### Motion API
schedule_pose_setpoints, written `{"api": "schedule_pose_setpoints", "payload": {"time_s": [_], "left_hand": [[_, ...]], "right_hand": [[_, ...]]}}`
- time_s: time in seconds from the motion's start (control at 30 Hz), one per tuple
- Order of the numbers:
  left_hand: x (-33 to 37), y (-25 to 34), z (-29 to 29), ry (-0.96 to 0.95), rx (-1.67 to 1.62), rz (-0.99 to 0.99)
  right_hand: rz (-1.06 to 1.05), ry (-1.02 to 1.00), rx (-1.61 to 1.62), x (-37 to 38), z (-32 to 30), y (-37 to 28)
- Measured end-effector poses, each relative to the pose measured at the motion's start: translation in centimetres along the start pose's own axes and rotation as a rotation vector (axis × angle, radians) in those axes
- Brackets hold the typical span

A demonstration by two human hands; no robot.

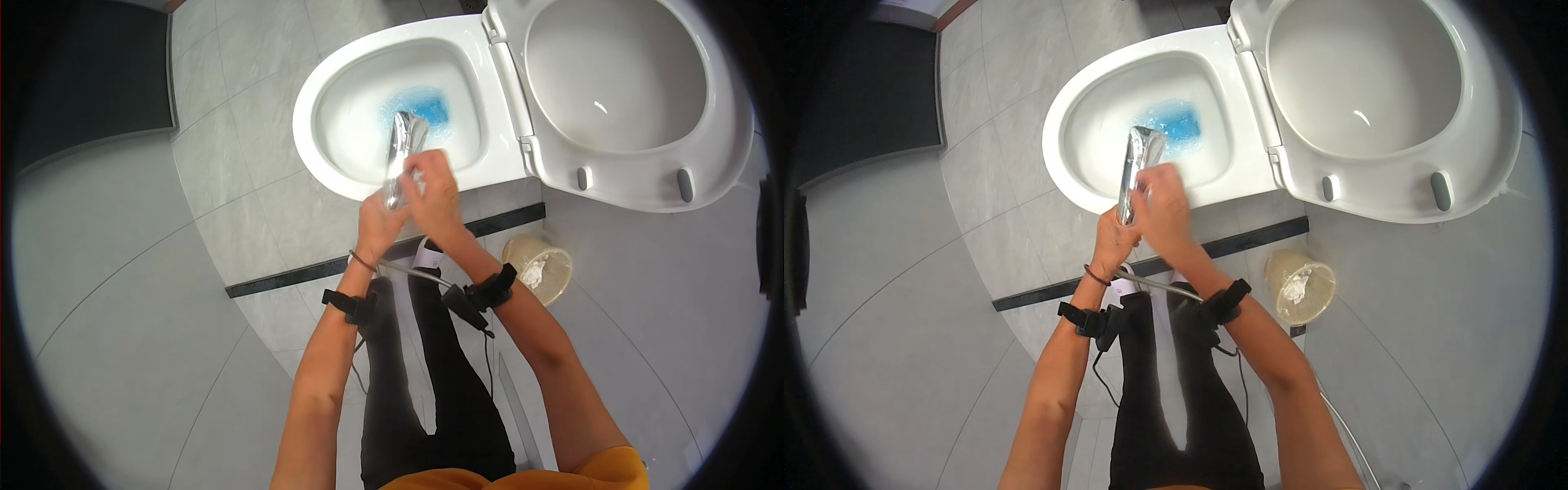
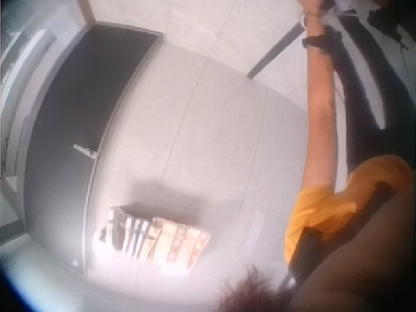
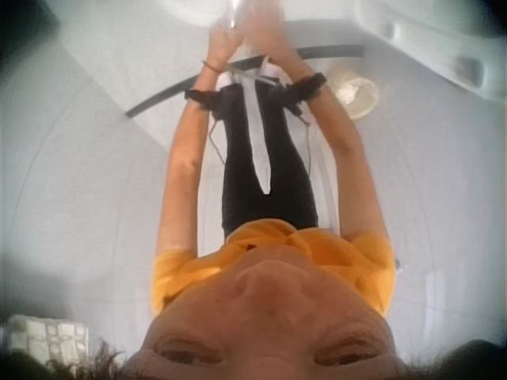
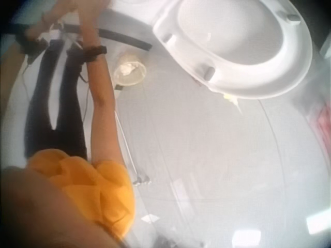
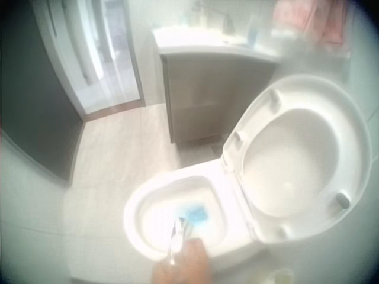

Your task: Cleaning the toilet bowl and shower head.

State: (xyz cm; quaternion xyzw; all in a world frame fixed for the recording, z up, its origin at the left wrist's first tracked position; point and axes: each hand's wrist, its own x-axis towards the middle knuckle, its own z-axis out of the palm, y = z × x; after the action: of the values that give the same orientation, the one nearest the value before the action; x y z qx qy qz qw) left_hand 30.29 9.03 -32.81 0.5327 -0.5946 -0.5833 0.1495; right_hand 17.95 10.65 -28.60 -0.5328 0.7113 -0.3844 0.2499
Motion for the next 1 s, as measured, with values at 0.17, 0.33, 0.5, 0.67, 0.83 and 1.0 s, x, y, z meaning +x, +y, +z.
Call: {"api": "schedule_pose_setpoints", "payload": {"time_s": [0.17,0.33,0.5,0.67,0.83,1.0], "left_hand": [[0.6,2.1,-0.4,-0.146,-0.232,-0.174],[-0.7,1.6,-1.7,-0.248,-0.247,-0.261],[-1.8,0.6,-1.9,-0.331,-0.337,-0.321],[-2.3,-0.1,-2.4,-0.314,-0.497,-0.293],[-3.0,-1.0,-3.8,-0.339,-0.695,-0.336],[-3.3,-2.7,-4.7,-0.340,-0.943,-0.378]], "right_hand": [[0.503,0.200,0.361,2.9,-0.1,5.9],[0.863,-0.098,0.785,6.6,-0.8,7.2],[1.003,-0.306,0.726,6.3,-0.5,8.1],[0.955,-0.336,0.669,5.4,-0.2,9.1],[0.869,-0.303,0.569,5.0,0.3,8.5],[0.723,-0.276,0.390,4.5,0.6,9.5]]}}
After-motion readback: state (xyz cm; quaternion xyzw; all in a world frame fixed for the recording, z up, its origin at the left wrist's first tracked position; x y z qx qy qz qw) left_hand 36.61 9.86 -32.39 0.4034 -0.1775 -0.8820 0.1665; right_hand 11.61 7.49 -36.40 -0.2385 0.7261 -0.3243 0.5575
